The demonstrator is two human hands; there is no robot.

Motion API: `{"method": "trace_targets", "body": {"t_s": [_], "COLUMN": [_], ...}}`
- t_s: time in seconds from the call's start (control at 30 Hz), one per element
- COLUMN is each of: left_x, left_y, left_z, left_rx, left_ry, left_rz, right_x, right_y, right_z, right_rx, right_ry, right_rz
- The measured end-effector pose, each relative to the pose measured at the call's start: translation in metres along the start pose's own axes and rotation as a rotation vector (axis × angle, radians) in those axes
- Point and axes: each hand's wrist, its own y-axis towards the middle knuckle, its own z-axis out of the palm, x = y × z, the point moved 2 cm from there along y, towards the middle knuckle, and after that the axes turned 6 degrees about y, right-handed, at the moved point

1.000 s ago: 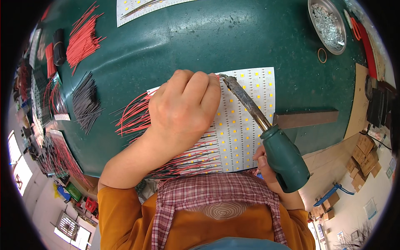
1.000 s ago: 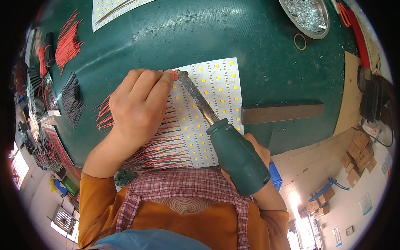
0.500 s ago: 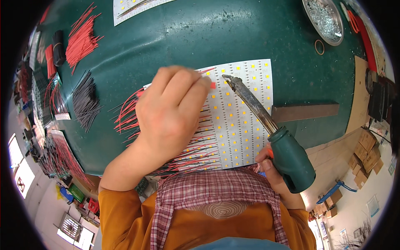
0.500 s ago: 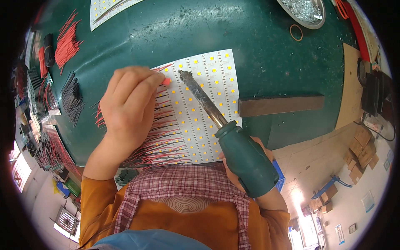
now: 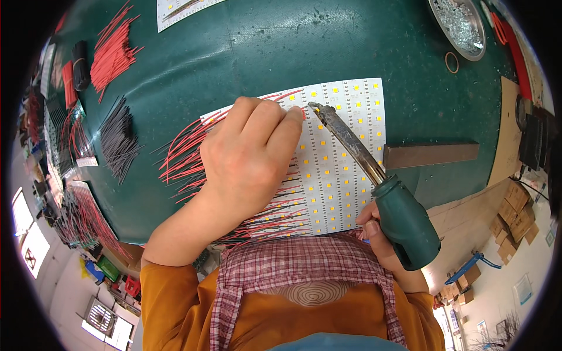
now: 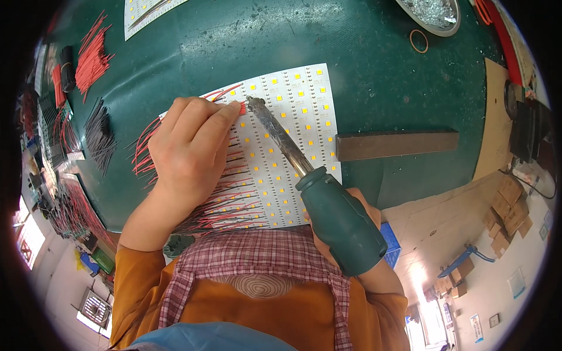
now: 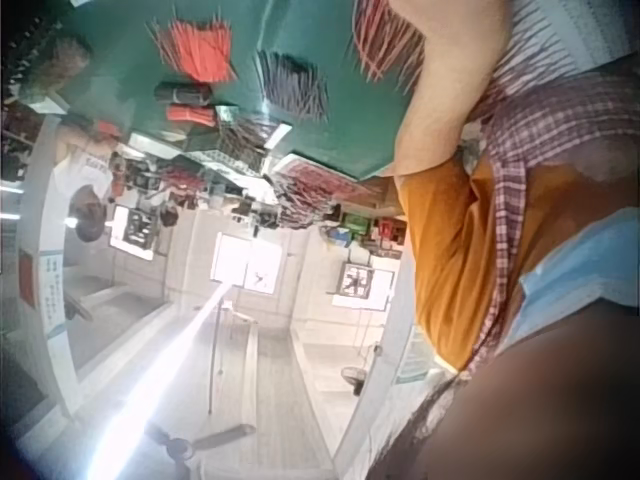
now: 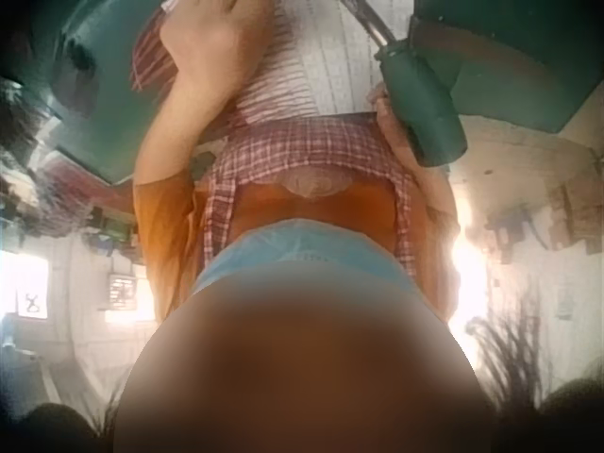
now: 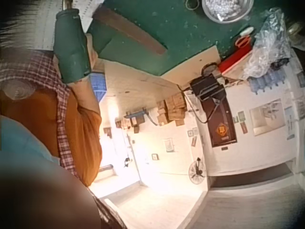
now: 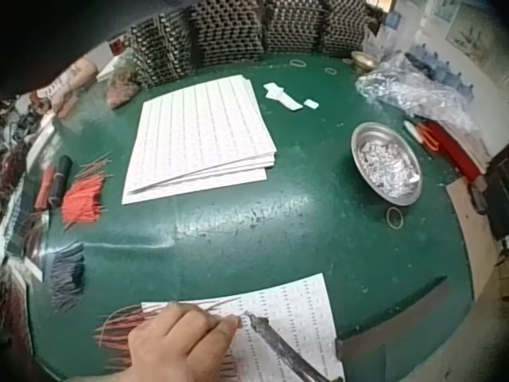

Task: Soldering red and black wires onto LED circuit boards at a workbench.

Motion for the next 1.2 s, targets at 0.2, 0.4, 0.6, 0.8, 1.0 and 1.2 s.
{"method": "trace_targets", "body": {"t_s": [0.2,0.4,0.6,0.8,1.0,1.2], "left_x": [0.000,-0.001,0.002,0.007,-0.004,-0.004], "left_y": [0.000,0.002,0.000,0.002,-0.009,-0.010], "left_z": [0.001,0.002,0.006,0.008,0.001,0.005], "left_rx": [-0.010,0.003,0.000,-0.075,0.007,-0.008], "left_ry": [0.028,0.056,0.068,0.055,-0.063,-0.018], "left_rz": [0.008,0.004,0.008,0.061,0.003,0.006], "right_x": [-0.003,0.004,0.015,0.007,-0.006,-0.013], "right_y": [0.002,0.004,0.001,0.000,-0.009,-0.013], "right_z": [-0.002,-0.002,-0.011,-0.006,0.004,0.010], "right_rx": [0.084,0.204,0.004,0.090,0.067,0.042], "right_ry": [-0.153,-0.075,0.543,0.156,0.134,0.257], "right_rz": [-0.101,-0.082,0.180,-0.013,0.041,0.114]}}
